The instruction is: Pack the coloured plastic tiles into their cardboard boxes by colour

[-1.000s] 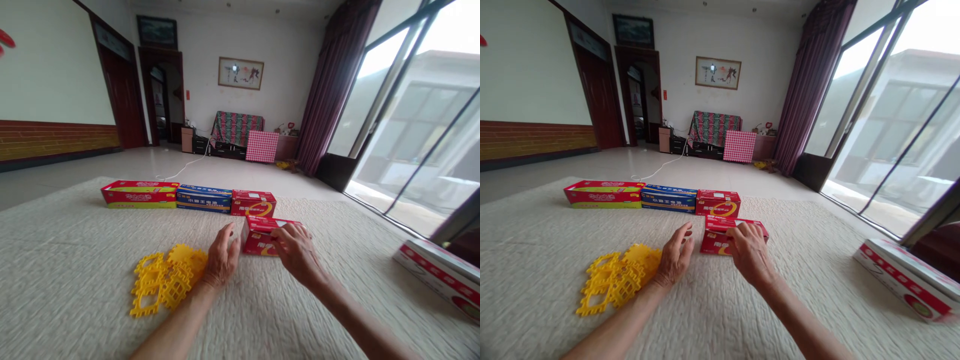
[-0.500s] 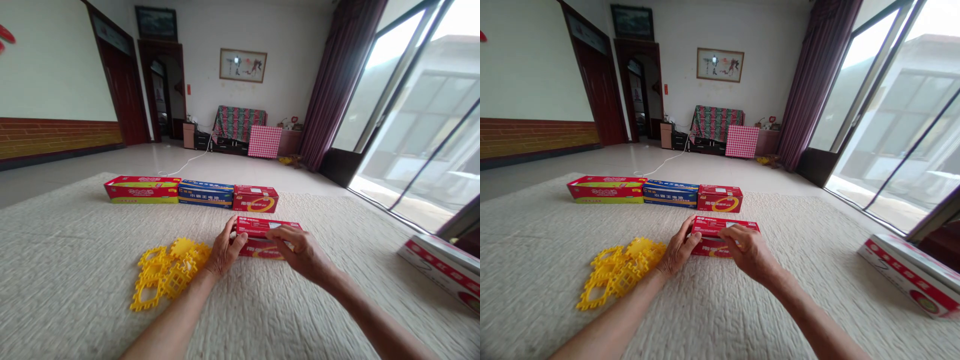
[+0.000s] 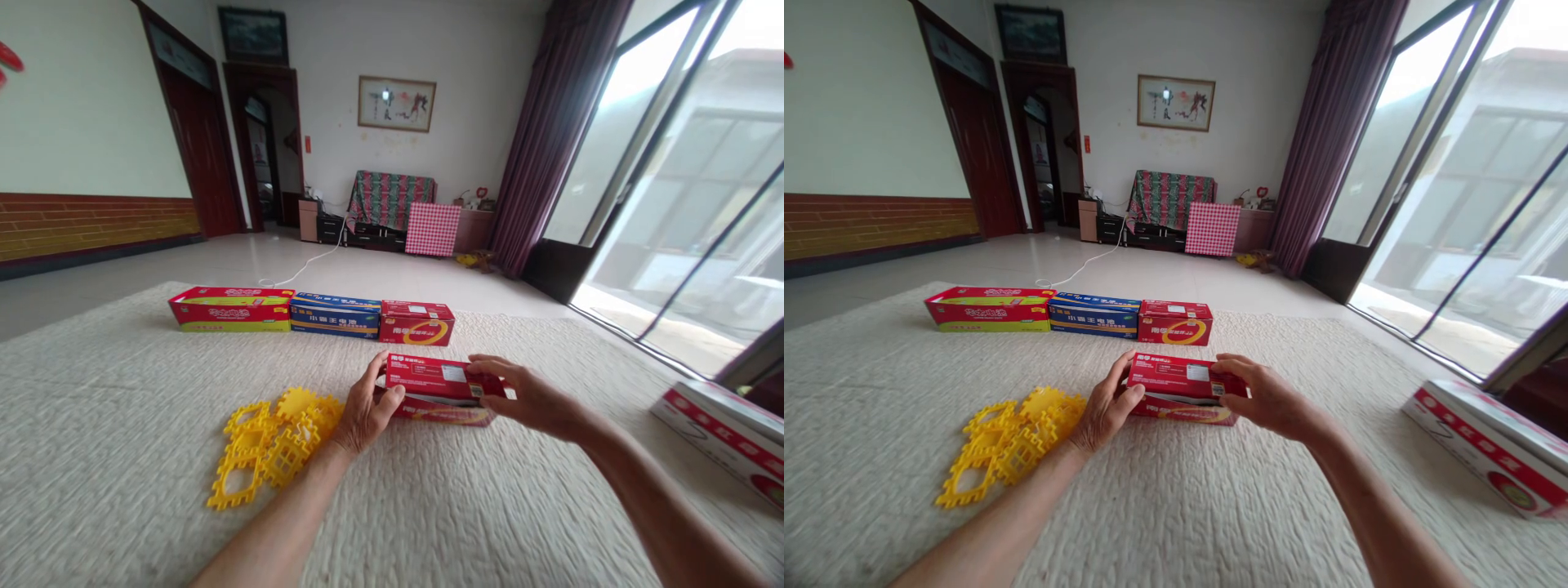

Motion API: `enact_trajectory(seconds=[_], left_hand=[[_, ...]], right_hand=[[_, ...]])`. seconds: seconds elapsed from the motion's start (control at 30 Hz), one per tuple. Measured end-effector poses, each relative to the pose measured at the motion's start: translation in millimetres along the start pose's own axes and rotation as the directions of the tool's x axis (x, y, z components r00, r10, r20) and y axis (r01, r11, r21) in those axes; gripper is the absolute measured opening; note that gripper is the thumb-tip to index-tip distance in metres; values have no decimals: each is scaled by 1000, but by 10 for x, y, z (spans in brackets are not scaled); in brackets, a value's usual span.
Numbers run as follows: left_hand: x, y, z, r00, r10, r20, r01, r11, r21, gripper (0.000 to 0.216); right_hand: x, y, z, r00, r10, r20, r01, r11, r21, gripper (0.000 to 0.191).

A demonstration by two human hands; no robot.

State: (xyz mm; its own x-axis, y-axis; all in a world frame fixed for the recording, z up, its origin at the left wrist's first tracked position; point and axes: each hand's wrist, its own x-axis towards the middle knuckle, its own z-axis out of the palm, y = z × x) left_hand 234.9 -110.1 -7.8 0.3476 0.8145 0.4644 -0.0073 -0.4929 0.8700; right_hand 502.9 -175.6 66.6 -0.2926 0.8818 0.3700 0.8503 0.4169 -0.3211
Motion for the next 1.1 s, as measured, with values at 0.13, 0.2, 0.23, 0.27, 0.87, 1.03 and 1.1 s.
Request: enact_trajectory(seconds=[0.13,0.2,0.23,0.27,0.87,1.03,1.1], left_hand=[[-15,-3,10,999,26,24,-26,1000,-8,59],[-17,-7,11,999,34,28,-34,999,1,60],[-17,-10,11,999,36,28,-37,999,5,60],[-16,-12,11,999,37,27,-37,999,10,61],[3,-16,-23,999,-27,-36,28,999,43,56],[-3,-18,-24,999,-32,-10,33,999,24,55],[-6,-16,-21,1000,-21,-5,21,1000,23,56]], right_hand=[[-26,-78,-39,999,-38,17,39,994,-103,51],[-44,-93,-42,998,-59,18,61,988,-142,53],[-53,-92,-40,997,-70,20,73,986,-152,53],[-60,-86,-36,997,-79,25,82,984,-160,52],[-30,-54,-40,993,-116,-6,115,991,-71,35],[-37,55,-58,997,22,-72,-12,990,143,30],[-37,120,-28,987,98,-127,-59,958,280,37]])
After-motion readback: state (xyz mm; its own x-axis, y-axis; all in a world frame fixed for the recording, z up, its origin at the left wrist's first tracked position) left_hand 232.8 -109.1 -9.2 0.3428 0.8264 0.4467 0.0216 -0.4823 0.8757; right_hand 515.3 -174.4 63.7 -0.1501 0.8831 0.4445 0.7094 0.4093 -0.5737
